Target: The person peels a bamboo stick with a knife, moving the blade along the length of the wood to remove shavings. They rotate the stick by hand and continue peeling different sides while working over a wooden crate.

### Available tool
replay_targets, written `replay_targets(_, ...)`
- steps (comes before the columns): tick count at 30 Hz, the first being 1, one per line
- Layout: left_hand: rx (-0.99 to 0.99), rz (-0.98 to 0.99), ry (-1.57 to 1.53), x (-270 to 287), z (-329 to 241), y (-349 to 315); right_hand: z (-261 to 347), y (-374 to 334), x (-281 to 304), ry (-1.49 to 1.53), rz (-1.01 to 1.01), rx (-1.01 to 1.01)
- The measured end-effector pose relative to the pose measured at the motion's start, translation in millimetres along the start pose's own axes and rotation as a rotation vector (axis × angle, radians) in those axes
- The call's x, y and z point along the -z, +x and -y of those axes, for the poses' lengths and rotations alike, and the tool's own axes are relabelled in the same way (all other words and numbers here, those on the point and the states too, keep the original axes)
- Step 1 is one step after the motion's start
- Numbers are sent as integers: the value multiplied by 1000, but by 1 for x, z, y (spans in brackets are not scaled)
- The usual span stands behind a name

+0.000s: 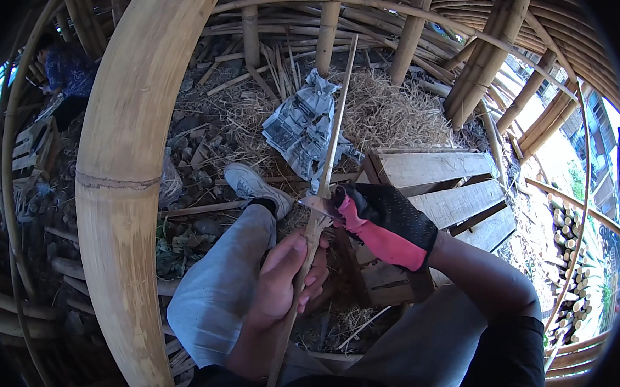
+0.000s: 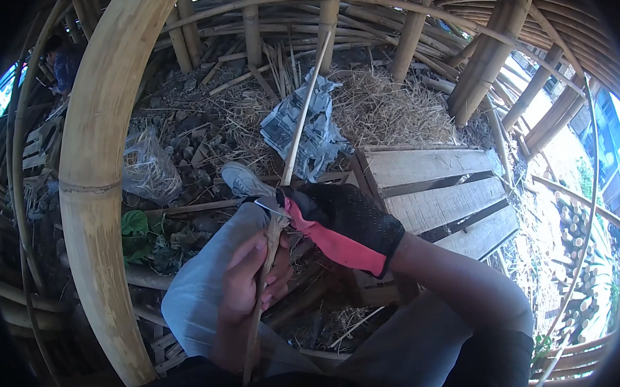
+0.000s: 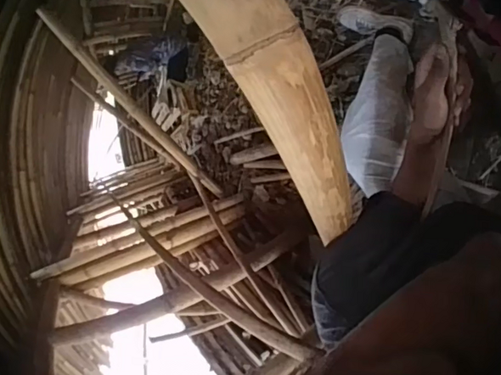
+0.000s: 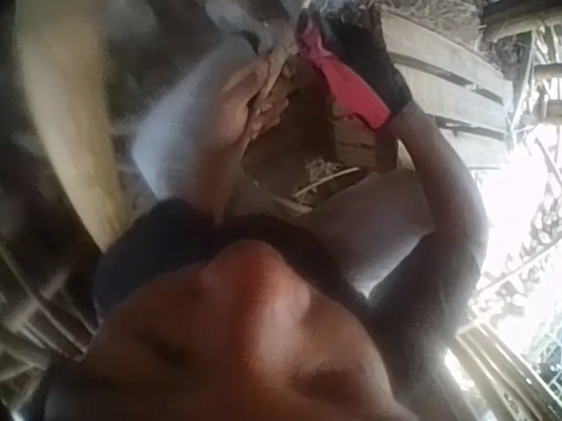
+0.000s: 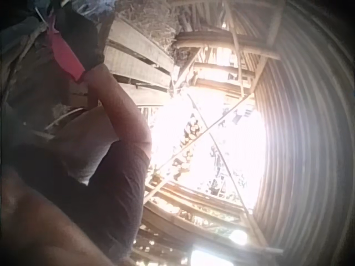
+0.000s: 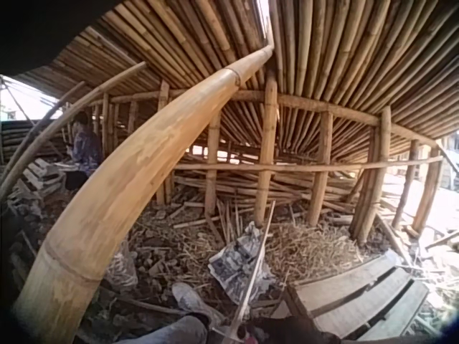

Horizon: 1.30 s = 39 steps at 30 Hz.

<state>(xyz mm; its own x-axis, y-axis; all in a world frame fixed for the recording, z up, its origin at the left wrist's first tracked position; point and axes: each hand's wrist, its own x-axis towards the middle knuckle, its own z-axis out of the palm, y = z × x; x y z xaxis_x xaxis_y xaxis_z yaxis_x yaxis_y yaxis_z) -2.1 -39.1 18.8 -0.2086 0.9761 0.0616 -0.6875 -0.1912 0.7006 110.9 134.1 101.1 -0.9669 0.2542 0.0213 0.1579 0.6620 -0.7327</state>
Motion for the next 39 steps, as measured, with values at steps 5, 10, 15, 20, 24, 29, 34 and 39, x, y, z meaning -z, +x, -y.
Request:
replay_targets(5, 35, -88, 46, -2, 5, 2, 27, 7, 1, -586, 204, -40)
replay_targets(10, 37, -12, 34, 7, 11, 7, 0, 7, 1, -604, 142, 289)
replay_targets(15, 105, -39, 75, -7, 14, 9, -19, 13, 30, -393, -139, 179)
replay_targets(20, 119, 1, 97, -4, 29, 7, -6, 5, 36, -453, -54, 48)
replay_targets(24, 141, 81, 29, -5, 35, 9, -30, 3, 28, -491, -30, 162)
replay_targets(29, 115, 107, -6, 0, 39, 10, -15, 5, 38, -41, -80, -151)
replay_targets(34, 130, 206, 115, 5, 47, 11, -46, 11, 67, 229, -414, -137)
replay_targets(39, 208, 136, 287, -4, 49, 9, -38, 0, 100, 507, -596, -305)
